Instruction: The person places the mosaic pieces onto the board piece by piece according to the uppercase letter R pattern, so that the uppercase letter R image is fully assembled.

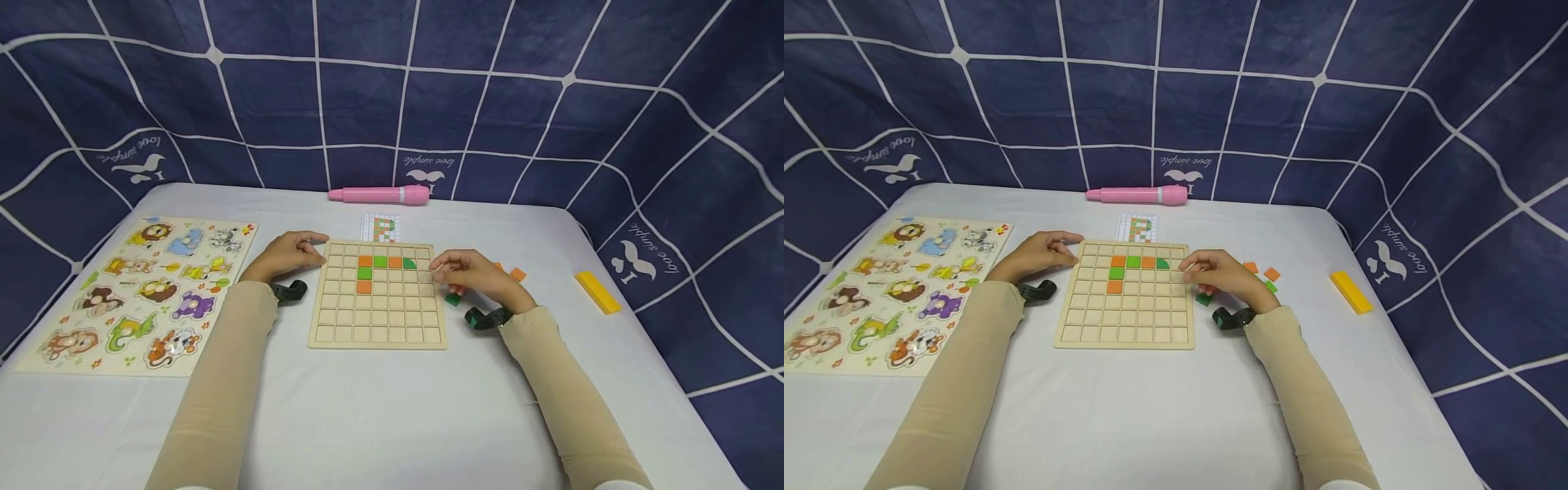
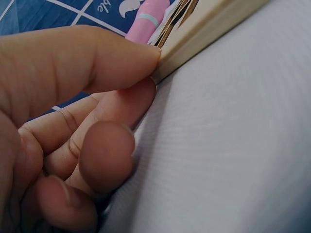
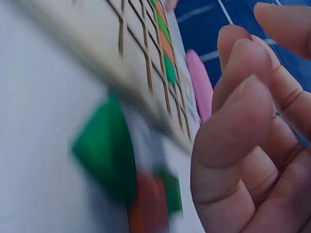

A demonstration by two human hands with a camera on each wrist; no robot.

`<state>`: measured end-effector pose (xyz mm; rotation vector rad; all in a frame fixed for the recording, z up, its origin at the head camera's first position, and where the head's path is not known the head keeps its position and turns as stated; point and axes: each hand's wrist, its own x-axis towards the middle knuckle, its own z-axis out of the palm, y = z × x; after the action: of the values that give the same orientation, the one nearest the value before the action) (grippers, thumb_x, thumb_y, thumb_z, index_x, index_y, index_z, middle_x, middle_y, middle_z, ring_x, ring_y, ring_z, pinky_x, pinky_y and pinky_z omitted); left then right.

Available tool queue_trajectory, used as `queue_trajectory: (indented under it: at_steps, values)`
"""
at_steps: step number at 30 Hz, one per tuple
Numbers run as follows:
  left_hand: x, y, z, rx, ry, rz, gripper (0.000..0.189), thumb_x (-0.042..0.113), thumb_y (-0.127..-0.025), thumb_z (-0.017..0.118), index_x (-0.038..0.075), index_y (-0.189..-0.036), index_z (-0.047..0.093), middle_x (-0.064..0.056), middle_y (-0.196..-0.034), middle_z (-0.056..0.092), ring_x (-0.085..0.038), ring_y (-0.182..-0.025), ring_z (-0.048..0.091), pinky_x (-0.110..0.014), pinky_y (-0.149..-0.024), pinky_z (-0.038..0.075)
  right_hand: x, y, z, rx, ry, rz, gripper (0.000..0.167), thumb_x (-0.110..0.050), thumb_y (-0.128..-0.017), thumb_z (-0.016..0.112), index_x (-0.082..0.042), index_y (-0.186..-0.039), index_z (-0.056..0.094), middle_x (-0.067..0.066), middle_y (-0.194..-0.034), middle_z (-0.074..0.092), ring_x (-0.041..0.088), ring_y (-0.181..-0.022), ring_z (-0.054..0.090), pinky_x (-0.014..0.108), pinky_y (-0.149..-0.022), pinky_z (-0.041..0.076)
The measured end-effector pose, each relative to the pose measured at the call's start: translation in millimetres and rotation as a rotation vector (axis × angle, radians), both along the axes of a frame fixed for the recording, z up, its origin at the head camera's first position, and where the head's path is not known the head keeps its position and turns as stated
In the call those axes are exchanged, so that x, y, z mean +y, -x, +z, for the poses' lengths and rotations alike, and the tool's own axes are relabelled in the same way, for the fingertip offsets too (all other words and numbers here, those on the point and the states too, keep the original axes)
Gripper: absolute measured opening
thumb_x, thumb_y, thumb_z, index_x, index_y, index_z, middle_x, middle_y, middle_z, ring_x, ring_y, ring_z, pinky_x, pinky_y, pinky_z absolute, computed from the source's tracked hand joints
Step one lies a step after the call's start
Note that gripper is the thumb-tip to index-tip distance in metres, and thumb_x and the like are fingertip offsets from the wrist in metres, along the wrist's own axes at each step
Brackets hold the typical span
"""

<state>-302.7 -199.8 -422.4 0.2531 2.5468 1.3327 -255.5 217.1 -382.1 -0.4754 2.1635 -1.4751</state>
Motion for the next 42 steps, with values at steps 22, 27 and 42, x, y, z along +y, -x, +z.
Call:
queue_trajectory:
  at_steps: [22, 27, 42]
  values:
    - [-2.1, 1.1, -1.9, 0.008, 0.007, -0.006, 0.064, 0.018, -0.093, 0.081, 0.007, -0.152, 0.061, 0.002, -0.086, 0.07, -0.021, -0.083, 0.056, -0.04, -0.097, 0.038, 127.4, -26.2, 2.1, 0.036, 0.043, -0.125, 0.022, 0.0, -0.107, 0.063, -0.002, -0.126, 0.072, 0.002, -0.093, 0.072, 0.014, -0.074, 0.058, 0.024, -0.067, 0.052]
    - [-1.5, 0.7, -1.7, 0.009, 0.005, -0.006, 0.063, 0.017, -0.093, 0.08, 0.006, -0.152, 0.061, 0.002, -0.086, 0.07, -0.021, -0.083, 0.055, -0.039, -0.096, 0.038, 133.8, -27.6, 0.0, 0.041, 0.054, -0.148, 0.021, 0.001, -0.107, 0.062, -0.006, -0.123, 0.074, 0.0, -0.095, 0.074, 0.013, -0.074, 0.059, 0.023, -0.066, 0.053]
    - [-0.5, -0.7, -0.1, -0.006, -0.011, -0.003, 0.064, 0.017, -0.093, 0.081, 0.005, -0.153, 0.06, 0.002, -0.085, 0.07, -0.018, -0.077, 0.055, -0.037, -0.092, 0.04, 148.6, -27.0, -8.4, 0.065, -0.021, -0.21, 0.023, -0.005, -0.108, 0.064, 0.003, -0.129, 0.072, -0.004, -0.105, 0.075, 0.014, -0.075, 0.057, 0.023, -0.066, 0.053]
